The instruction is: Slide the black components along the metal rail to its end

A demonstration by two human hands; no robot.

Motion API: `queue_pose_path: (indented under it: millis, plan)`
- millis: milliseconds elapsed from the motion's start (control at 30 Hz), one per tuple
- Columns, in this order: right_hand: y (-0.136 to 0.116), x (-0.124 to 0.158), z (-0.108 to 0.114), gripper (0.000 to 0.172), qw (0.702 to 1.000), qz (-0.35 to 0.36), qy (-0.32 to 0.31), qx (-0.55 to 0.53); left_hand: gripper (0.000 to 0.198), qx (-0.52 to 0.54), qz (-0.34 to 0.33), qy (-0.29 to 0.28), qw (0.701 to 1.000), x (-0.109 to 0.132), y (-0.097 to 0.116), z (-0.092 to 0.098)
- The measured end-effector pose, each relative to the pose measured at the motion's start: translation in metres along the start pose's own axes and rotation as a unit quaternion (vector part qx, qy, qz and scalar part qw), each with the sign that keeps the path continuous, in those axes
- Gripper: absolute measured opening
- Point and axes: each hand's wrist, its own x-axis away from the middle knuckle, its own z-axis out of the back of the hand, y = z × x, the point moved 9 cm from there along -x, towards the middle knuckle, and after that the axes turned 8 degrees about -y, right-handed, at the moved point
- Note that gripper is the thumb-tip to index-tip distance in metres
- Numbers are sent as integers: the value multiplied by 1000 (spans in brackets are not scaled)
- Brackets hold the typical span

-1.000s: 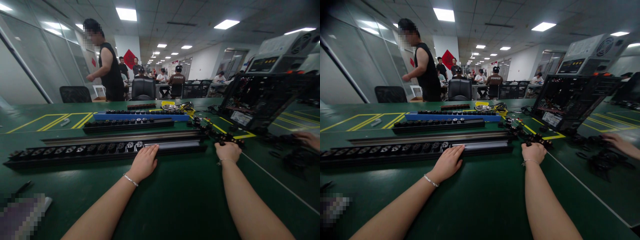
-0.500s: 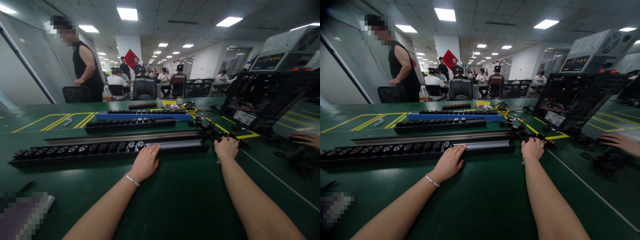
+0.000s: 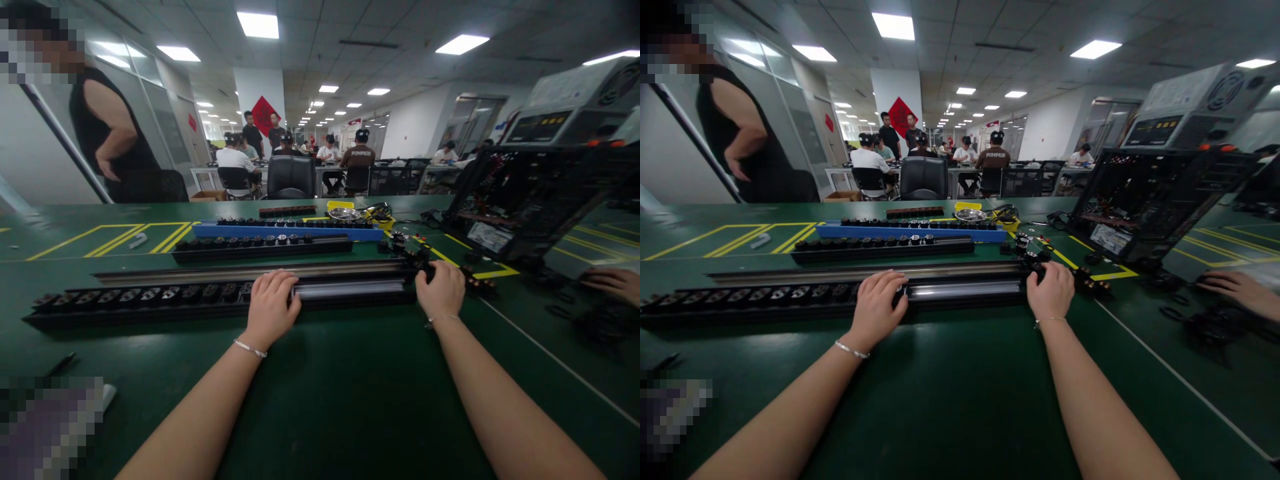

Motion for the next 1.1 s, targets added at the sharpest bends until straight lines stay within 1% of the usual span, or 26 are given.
queue_pose_path:
  millis: [67,133,200,267,333,367,500,600,667,800,933,1100]
  plan:
    - [-39,9,-3,36,997,74,-27,-23,27,-19,42,6,999,0,-21,2]
    - [-83,25,-10,35,986,150,-55,-48,26,-35,73,2,997,1,-38,1]
    - [-126,45,-19,34,968,221,-89,-79,24,-40,96,-6,995,2,-49,-2]
    - [-164,65,-30,34,948,266,-130,-113,25,-37,109,-22,993,2,-55,-6]
    - [-197,81,-41,35,930,291,-176,-141,25,-33,112,-33,993,2,-56,-9]
    - [-210,86,-47,36,924,291,-195,-152,26,-33,112,-33,993,1,-56,-9]
    - [-249,100,-68,42,918,256,-251,-169,27,-36,109,-22,993,0,-55,-6]
    - [-270,108,-77,37,918,250,-270,-150,28,-33,109,-14,993,0,-56,-5]
    - [-274,110,-80,33,923,234,-273,-135,27,-32,112,-9,993,0,-57,-6]
    - [-274,109,-81,31,933,201,-272,-122,24,-33,124,-3,992,-2,-58,-9]
    - [-274,109,-82,31,937,191,-267,-124,24,-31,125,0,992,-2,-58,-10]
    - [-273,110,-81,29,944,180,-243,-133,22,-29,125,8,992,-2,-57,-8]
